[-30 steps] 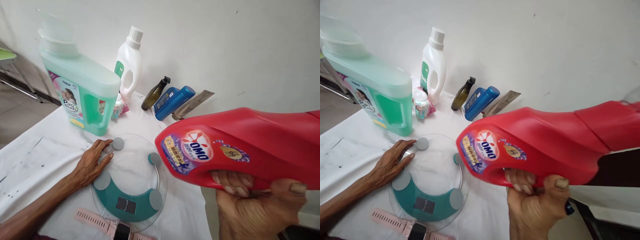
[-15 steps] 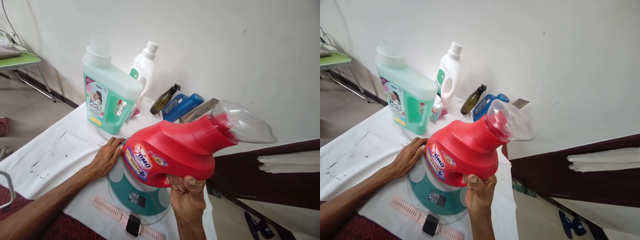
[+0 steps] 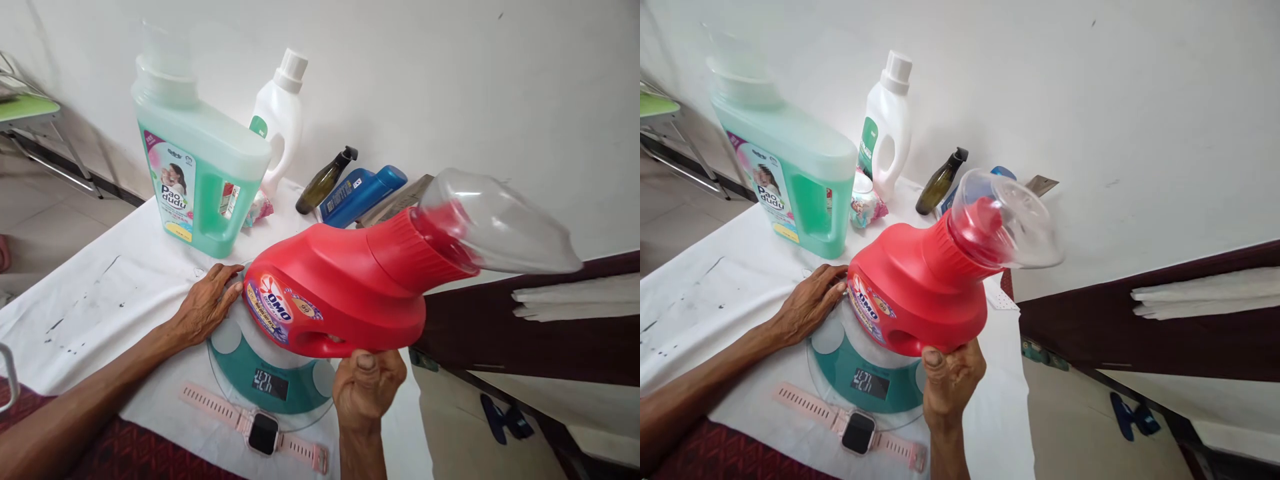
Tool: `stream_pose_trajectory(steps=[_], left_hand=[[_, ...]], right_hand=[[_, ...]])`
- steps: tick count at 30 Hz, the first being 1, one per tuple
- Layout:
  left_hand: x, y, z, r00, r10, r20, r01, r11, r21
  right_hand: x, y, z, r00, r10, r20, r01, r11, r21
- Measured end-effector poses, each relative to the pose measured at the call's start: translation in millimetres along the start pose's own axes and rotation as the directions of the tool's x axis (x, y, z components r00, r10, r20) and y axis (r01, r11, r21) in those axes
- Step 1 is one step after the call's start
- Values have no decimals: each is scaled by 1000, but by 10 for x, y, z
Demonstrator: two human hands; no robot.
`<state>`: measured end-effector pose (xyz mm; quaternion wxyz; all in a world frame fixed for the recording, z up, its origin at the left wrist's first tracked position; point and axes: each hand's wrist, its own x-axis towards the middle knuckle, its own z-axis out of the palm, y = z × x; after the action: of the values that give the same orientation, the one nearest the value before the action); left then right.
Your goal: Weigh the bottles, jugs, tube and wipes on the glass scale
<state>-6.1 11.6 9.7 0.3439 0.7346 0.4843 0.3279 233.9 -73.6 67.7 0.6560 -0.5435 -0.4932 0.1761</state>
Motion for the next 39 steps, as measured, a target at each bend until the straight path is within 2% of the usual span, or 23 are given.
stream_pose_trajectory(steps=[2,4,9,12,22,30,39], left_hand=[[5,-2,-3,1000,13,8,-13,1000,0],[11,1,-7,1000,17,11,-17,1000,6],[15,11,-6,1000,7,2,-7,1000,17],[12,7,0,1000,3,5,-3,1000,13],[13,-10,0,999,40,-9,-39,996,77],[10,-13,-4,999,33,3,-33,995,89],[15,6,-18,999,16,28,-17,999,49]], right_hand=[[-67,99,-31,997,-45,-59,38,992,-122],[-112,183,-52,994,-73,-82,57,983,-176],[-159,303,-85,990,-138,-33,122,945,-305],[-163,308,-90,984,-176,-41,149,918,-369],[-94,163,4,990,-133,-51,97,889,-448],[-76,137,23,983,-183,-26,150,875,-460],[-51,85,45,986,-166,-19,135,858,-496]])
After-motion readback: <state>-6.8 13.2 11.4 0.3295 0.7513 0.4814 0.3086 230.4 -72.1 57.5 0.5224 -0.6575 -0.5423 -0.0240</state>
